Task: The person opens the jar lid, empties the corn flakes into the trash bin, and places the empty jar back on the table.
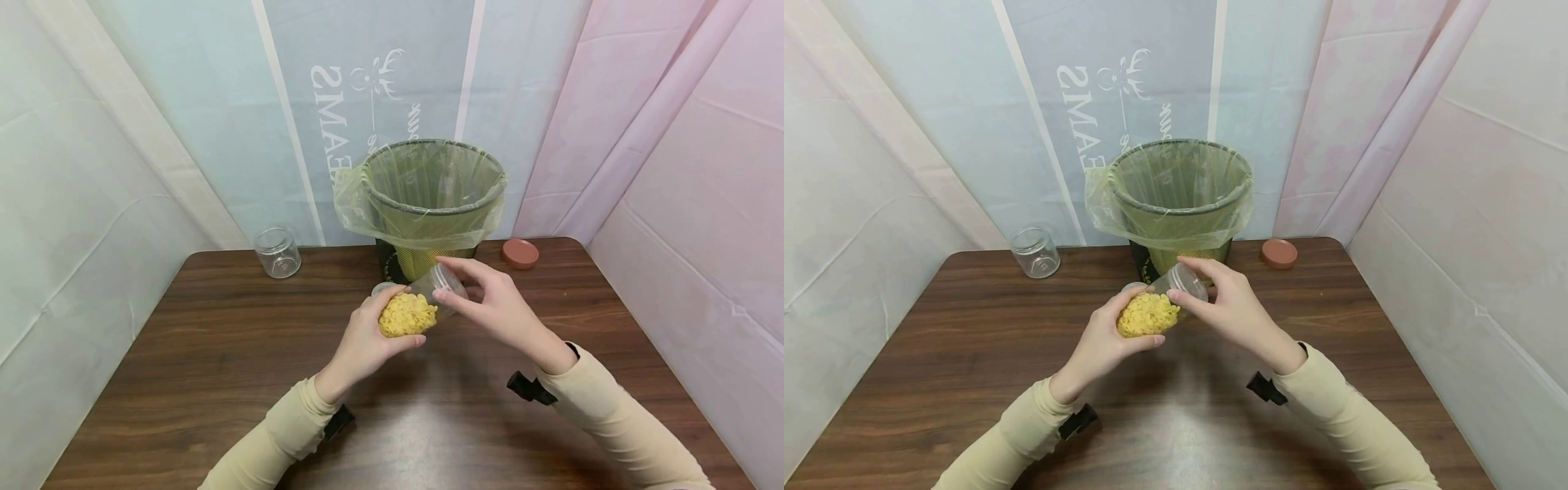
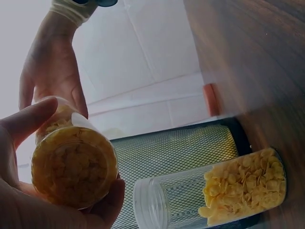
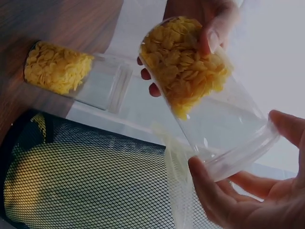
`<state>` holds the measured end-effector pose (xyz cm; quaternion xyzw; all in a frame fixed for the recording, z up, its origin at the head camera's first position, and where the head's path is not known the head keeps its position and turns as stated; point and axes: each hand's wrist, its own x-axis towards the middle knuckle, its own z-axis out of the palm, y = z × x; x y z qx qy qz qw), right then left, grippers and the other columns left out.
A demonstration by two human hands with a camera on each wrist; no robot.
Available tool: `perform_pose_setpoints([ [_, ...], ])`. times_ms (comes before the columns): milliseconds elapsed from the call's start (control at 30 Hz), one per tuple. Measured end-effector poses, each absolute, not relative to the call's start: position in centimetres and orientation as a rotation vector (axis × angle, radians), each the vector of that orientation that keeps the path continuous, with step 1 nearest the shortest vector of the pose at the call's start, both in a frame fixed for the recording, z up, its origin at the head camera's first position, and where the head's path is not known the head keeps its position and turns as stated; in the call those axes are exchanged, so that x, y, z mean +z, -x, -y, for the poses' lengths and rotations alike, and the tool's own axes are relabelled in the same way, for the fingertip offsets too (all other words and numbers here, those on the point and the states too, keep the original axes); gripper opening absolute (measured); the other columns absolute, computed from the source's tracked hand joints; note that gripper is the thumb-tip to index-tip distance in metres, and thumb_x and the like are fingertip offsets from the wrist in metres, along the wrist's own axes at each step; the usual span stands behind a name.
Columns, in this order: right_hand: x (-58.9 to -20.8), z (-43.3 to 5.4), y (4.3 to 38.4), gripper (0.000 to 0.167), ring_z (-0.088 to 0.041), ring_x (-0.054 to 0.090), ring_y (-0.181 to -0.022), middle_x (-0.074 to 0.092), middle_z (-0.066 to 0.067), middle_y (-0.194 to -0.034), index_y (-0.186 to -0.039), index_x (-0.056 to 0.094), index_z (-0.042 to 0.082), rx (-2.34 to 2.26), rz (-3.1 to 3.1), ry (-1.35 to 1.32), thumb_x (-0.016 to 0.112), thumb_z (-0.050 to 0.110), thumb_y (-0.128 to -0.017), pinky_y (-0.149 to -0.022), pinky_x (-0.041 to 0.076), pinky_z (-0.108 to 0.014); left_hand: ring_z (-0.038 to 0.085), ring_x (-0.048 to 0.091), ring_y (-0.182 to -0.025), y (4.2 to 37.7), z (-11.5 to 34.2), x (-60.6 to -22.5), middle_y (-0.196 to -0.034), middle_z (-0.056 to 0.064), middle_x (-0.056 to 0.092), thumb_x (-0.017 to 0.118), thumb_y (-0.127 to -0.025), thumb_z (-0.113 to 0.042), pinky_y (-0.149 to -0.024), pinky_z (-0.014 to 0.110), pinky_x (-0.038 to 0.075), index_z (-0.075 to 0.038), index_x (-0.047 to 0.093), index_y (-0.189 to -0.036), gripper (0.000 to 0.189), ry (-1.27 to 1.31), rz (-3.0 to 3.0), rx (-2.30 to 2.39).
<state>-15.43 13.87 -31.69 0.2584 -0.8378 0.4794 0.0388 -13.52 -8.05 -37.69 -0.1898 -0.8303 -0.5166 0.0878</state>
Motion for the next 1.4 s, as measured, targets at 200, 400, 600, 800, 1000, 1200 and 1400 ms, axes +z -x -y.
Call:
perform_pose_setpoints([
  [200, -31.4, -14.5, 15.8, 0.056, -0.012, 0.054, -0.115, 0.056, -0.007, -0.132, -0.135, 0.053, 0.016, 1.463, 2.456, -1.064, 0.073, 0.014, -0.083, -0.09, 0.05, -0.023, 0.014, 0.058, -0.096, 13.6, 8.6, -37.3, -0.117, -0.009, 0.06, 0.085, -0.068, -0.024, -0.082, 0.032, 0.049, -0.025, 0.057, -0.124, 0.062, 0.644, 2.489, -1.838],
  [400, -31.4, -15.3, 16.6, 0.062, -0.019, 0.049, -0.125, 0.052, -0.012, -0.136, -0.135, 0.051, 0.003, 1.508, 2.303, -1.385, 0.074, -0.003, -0.077, -0.098, 0.046, -0.026, 0.016, 0.058, -0.094, 14.0, 9.1, -37.3, -0.11, 0.002, 0.063, 0.079, -0.074, -0.014, -0.08, 0.031, 0.051, -0.017, 0.057, -0.125, 0.056, 0.818, 2.475, -2.106],
  [600, -30.9, -15.6, 17.1, 0.068, -0.022, 0.047, -0.127, 0.052, -0.014, -0.136, -0.135, 0.049, 0.001, 1.484, 2.226, -1.579, 0.075, -0.008, -0.073, -0.101, 0.044, -0.027, 0.018, 0.058, -0.093, 14.0, 9.3, -37.2, -0.109, 0.006, 0.062, 0.075, -0.076, -0.014, -0.078, 0.032, 0.052, -0.014, 0.056, -0.126, 0.054, 0.934, 2.452, -2.244],
  [800, -30.8, -15.7, 17.5, 0.073, -0.025, 0.047, -0.125, 0.05, -0.021, -0.134, -0.135, 0.045, -0.008, 1.505, 2.126, -1.77, 0.073, -0.014, -0.068, -0.099, 0.045, -0.028, 0.018, 0.058, -0.092, 14.0, 9.3, -37.3, -0.109, 0.008, 0.062, 0.071, -0.078, -0.019, -0.076, 0.034, 0.053, -0.014, 0.054, -0.129, 0.054, 1.032, 2.413, -2.408],
  [1000, -30.4, -15.9, 17.8, 0.071, -0.025, 0.047, -0.125, 0.05, -0.019, -0.135, -0.134, 0.045, -0.009, 1.481, 2.043, -1.917, 0.072, -0.01, -0.068, -0.096, 0.044, -0.027, 0.015, 0.06, -0.092, 13.9, 9.4, -37.4, -0.106, 0.007, 0.063, 0.065, -0.079, -0.012, -0.078, 0.031, 0.053, -0.001, 0.05, -0.129, 0.053, 1.124, 2.264, -2.724],
  [1200, -30.0, -15.9, 17.8, 0.071, -0.027, 0.047, -0.125, 0.05, -0.02, -0.135, -0.135, 0.044, -0.009, 1.539, 1.996, -1.946, 0.07, -0.008, -0.068, -0.099, 0.044, -0.031, 0.016, 0.061, -0.094, 13.8, 9.4, -37.5, -0.106, 0.007, 0.062, 0.063, -0.079, -0.011, -0.08, 0.032, 0.053, 0.006, 0.044, -0.129, 0.056, 1.17, 2.159, -2.883],
  [1400, -29.8, -15.8, 17.8, 0.069, -0.031, 0.047, -0.125, 0.048, -0.025, -0.133, -0.135, 0.04, -0.015, 1.688, 1.944, -1.936, 0.068, -0.013, -0.072, -0.103, 0.043, -0.034, 0.016, 0.059, -0.098, 13.7, 9.1, -37.4, -0.109, 0.008, 0.06, 0.066, -0.079, -0.01, -0.083, 0.032, 0.052, 0.003, 0.043, -0.132, 0.059, 1.165, 2.118, -2.871],
])
